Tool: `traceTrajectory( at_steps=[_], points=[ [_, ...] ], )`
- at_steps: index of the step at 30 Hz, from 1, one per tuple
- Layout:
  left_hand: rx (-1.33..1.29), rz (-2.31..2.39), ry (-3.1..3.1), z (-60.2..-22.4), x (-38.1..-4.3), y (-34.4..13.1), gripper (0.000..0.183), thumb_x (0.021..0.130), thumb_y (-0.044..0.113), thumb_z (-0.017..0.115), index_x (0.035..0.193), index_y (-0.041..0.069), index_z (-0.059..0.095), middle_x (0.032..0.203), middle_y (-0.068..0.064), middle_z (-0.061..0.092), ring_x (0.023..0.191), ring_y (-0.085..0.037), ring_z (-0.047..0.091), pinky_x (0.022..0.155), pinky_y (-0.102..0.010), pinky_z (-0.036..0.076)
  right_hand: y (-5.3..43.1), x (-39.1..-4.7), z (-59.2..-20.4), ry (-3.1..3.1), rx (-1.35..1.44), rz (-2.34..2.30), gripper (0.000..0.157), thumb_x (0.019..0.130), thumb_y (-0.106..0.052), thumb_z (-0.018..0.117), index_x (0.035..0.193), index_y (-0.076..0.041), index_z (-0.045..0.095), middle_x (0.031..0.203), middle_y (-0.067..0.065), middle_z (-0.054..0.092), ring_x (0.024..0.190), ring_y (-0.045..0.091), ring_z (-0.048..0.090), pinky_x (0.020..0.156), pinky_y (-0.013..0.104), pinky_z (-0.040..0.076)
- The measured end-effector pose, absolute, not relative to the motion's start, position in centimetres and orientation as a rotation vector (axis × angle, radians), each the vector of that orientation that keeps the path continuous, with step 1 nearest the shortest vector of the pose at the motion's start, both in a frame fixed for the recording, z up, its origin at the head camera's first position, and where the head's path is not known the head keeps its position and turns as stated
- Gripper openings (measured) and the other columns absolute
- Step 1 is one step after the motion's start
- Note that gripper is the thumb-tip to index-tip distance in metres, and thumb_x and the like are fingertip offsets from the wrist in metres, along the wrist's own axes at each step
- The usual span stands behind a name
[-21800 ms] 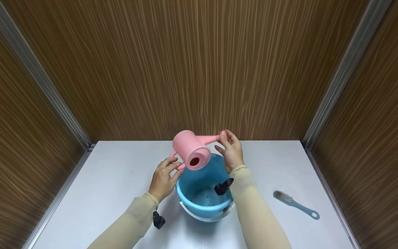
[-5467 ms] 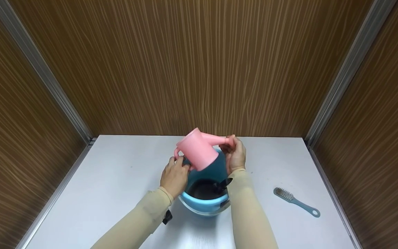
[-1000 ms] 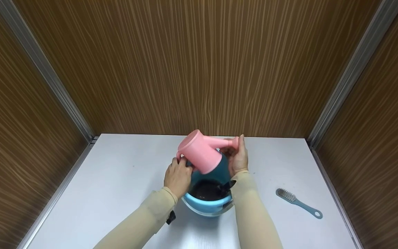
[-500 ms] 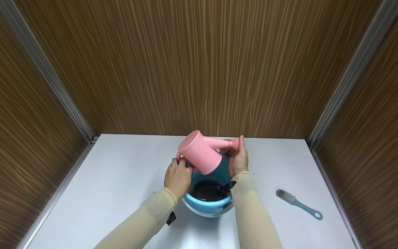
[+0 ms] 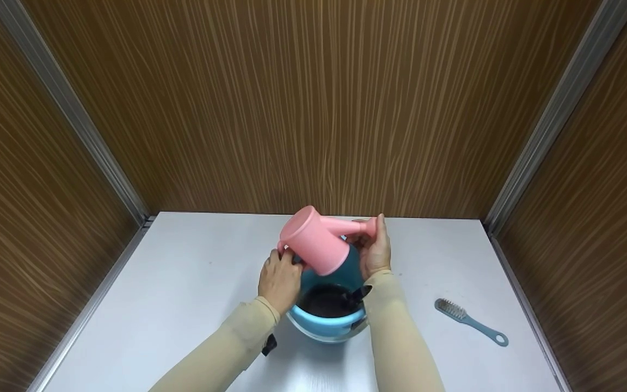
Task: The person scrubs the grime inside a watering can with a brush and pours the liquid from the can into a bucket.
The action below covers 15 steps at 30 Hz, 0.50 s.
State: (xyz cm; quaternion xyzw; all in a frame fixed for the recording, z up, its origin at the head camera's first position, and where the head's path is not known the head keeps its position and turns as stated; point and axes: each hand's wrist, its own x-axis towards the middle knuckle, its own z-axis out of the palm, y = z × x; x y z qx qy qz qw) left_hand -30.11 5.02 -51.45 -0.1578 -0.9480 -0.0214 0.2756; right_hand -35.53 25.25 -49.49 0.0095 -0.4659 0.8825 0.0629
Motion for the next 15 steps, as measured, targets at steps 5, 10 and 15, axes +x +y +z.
traceTrajectory(
  at_steps=[5,10,15],
  points=[
    [-0.421,-0.073,-2.528,-51.61,-30.24,5.07,0.028,0.095,0.033,0.056,0.088,0.016,0.078,0.11,-0.006,0.057,0.087,-0.027,0.051,0.071,-0.037,0.046,25.22,-35.62,-49.53,-1.404,0.037,2.661,0.068,0.101,-0.056,0.028,0.077,-0.01,0.072,0.074,0.005,0.068,0.072,0.022,0.056,0.071,0.034,0.045],
    [-0.423,-0.097,-2.528,-51.55,-30.3,5.09,0.026,0.095,0.03,0.059,0.084,0.015,0.078,0.11,-0.006,0.057,0.086,-0.027,0.051,0.071,-0.037,0.046,25.27,-35.86,-49.79,-1.393,0.067,2.662,0.069,0.101,-0.056,0.027,0.08,-0.01,0.073,0.073,0.005,0.068,0.07,0.021,0.057,0.069,0.033,0.045],
    [-0.414,-0.116,-2.562,-51.47,-30.24,5.12,0.029,0.096,0.027,0.057,0.081,0.013,0.077,0.113,-0.006,0.057,0.088,-0.027,0.051,0.073,-0.038,0.046,25.26,-36.05,-49.97,-1.361,0.074,2.68,0.068,0.102,-0.054,0.026,0.082,-0.009,0.074,0.072,0.005,0.069,0.068,0.02,0.058,0.068,0.032,0.046]
  ],
)
